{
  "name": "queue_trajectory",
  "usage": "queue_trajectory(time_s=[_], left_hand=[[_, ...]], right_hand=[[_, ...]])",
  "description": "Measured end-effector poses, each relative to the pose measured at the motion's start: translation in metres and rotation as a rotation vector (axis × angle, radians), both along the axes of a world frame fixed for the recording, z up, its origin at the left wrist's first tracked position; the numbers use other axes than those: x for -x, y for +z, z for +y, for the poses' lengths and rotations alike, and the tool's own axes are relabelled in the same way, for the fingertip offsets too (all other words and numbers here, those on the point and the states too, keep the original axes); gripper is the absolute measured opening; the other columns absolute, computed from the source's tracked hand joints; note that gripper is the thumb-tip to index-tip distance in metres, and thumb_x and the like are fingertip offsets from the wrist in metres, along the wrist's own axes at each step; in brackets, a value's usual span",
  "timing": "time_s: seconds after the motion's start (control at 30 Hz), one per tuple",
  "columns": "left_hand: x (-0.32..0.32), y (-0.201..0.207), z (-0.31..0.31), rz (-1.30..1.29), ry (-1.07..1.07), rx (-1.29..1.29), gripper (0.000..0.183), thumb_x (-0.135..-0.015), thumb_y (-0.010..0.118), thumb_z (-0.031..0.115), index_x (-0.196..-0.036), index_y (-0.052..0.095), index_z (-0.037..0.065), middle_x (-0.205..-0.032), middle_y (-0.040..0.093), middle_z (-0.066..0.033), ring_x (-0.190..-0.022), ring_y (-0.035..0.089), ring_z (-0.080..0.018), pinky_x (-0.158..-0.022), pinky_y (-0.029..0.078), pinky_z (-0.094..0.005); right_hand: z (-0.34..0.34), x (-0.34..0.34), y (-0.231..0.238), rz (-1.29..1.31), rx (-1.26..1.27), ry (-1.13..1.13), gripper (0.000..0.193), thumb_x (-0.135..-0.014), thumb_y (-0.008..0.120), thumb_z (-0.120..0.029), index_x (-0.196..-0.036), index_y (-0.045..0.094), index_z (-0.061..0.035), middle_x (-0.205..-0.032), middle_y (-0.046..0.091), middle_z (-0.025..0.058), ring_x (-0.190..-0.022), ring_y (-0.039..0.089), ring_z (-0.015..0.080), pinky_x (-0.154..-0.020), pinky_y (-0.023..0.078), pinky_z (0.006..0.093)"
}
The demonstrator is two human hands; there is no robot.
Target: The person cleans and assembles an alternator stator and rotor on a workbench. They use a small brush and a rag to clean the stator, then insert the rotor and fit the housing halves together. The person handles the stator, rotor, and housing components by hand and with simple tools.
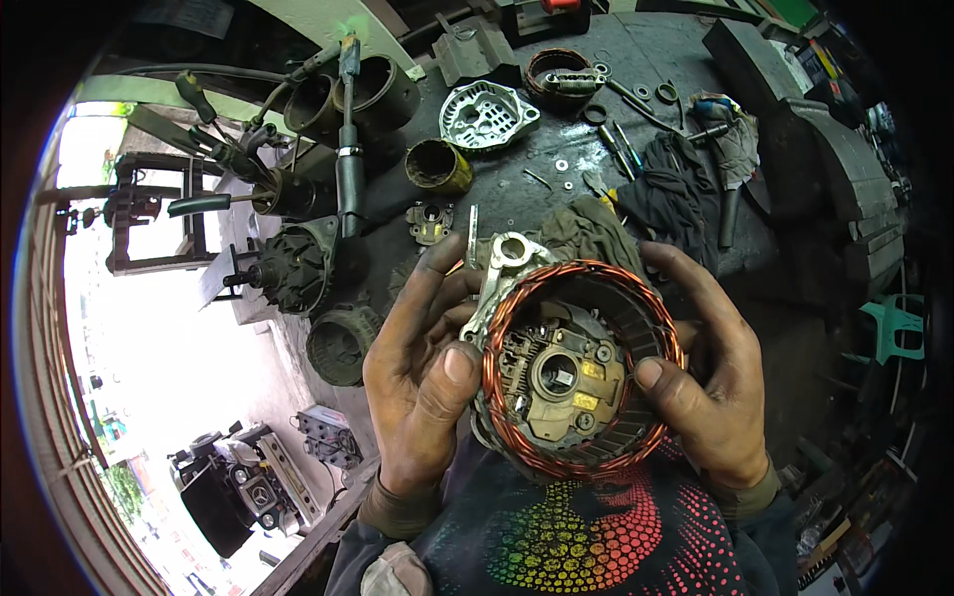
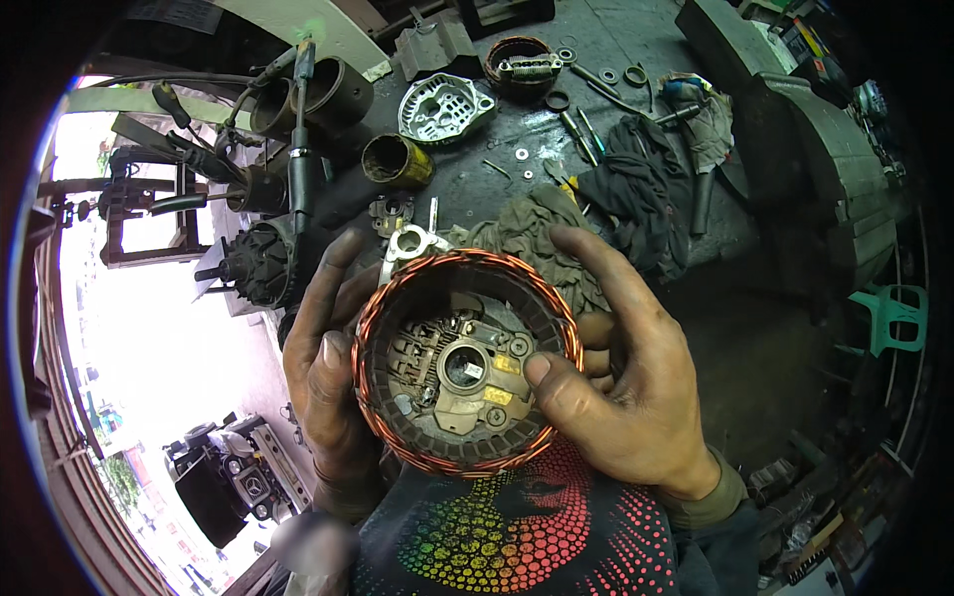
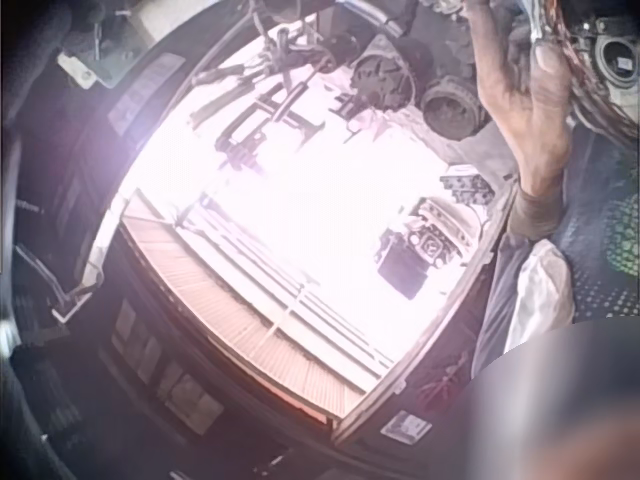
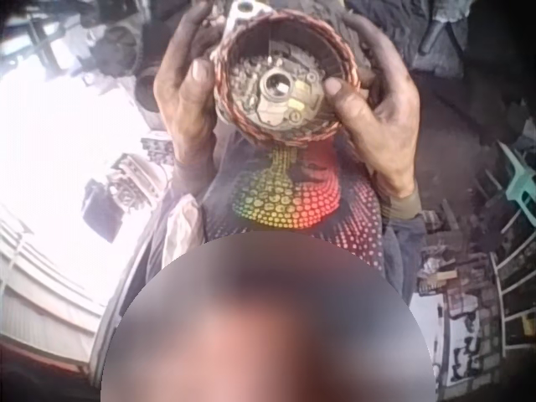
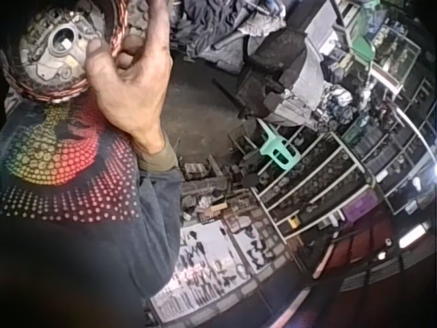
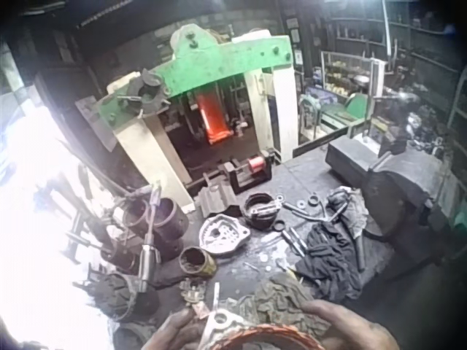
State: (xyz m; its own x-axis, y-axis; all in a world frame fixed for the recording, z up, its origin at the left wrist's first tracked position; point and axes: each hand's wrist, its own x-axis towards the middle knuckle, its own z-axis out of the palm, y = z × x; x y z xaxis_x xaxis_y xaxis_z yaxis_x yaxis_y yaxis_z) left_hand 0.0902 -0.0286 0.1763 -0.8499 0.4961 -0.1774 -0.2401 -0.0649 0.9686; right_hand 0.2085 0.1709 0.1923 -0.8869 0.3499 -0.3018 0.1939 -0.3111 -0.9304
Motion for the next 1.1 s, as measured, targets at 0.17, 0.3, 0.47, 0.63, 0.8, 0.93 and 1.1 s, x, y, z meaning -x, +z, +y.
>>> queue_trajectory(time_s=[0.17,0.3,0.47,0.63,0.8,0.93,1.1], left_hand=[[-0.003,0.003,-0.005,-0.012,-0.019,-0.033,0.107,-0.09,0.08,0.056,-0.159,0.033,-0.011,-0.139,0.058,-0.0223,-0.122,0.061,-0.0224,-0.106,0.049,-0.0367],[-0.004,0.003,-0.008,-0.033,-0.012,-0.047,0.107,-0.089,0.082,0.054,-0.159,0.033,-0.011,-0.139,0.057,-0.0231,-0.122,0.062,-0.0229,-0.107,0.05,-0.0369],[-0.011,0.006,-0.012,-0.056,0.003,-0.059,0.107,-0.087,0.084,0.052,-0.158,0.034,-0.01,-0.135,0.057,-0.022,-0.12,0.062,-0.0227,-0.107,0.049,-0.0369],[-0.013,0.01,-0.018,-0.017,0.008,-0.014,0.107,-0.086,0.087,0.05,-0.158,0.036,-0.01,-0.134,0.058,-0.0208,-0.118,0.062,-0.0224,-0.106,0.049,-0.0369],[-0.014,0.012,-0.021,0.011,0.007,0.019,0.109,-0.084,0.087,0.052,-0.157,0.037,-0.01,-0.135,0.058,-0.0214,-0.117,0.063,-0.0227,-0.106,0.048,-0.0379],[-0.015,0.012,-0.023,0.013,0.011,0.01,0.107,-0.084,0.087,0.052,-0.157,0.038,-0.01,-0.136,0.059,-0.0218,-0.117,0.063,-0.0229,-0.106,0.048,-0.0388],[-0.015,0.009,-0.025,0.004,0.014,-0.011,0.104,-0.085,0.086,0.047,-0.157,0.038,-0.01,-0.136,0.058,-0.0219,-0.117,0.063,-0.0233,-0.107,0.047,-0.0389]], right_hand=[[-0.002,-0.005,0.005,-0.005,0.04,0.001,0.081,-0.09,0.071,-0.009,-0.158,0.032,0.0082,-0.1,0.075,0.0182,-0.086,0.074,0.0156,-0.074,0.059,0.0272],[-0.005,-0.006,0.006,-0.03,0.052,-0.014,0.083,-0.088,0.072,-0.011,-0.158,0.032,0.0092,-0.1,0.075,0.0189,-0.084,0.074,0.0151,-0.074,0.059,0.0269],[-0.007,-0.008,0.004,-0.026,0.008,0.014,0.085,-0.087,0.074,-0.016,-0.157,0.032,0.0104,-0.098,0.076,0.0194,-0.085,0.073,0.0151,-0.075,0.059,0.0264],[-0.01,-0.011,-0.001,-0.008,-0.03,0.011,0.088,-0.087,0.076,-0.021,-0.156,0.033,0.0123,-0.097,0.075,0.0193,-0.085,0.073,0.015,-0.075,0.058,0.025],[-0.013,-0.012,-0.002,-0.002,-0.023,0.008,0.09,-0.087,0.078,-0.024,-0.155,0.033,0.0144,-0.096,0.075,0.0193,-0.085,0.073,0.0144,-0.075,0.057,0.024],[-0.015,-0.013,-0.003,0.008,-0.009,-0.001,0.091,-0.088,0.079,-0.026,-0.154,0.033,0.0158,-0.094,0.075,0.0188,-0.084,0.073,0.0141,-0.074,0.056,0.0238],[-0.013,-0.011,-0.007,0.043,-0.02,0.035,0.09,-0.09,0.079,-0.026,-0.154,0.032,0.0162,-0.094,0.076,0.0192,-0.083,0.073,0.0144,-0.074,0.057,0.0238]])
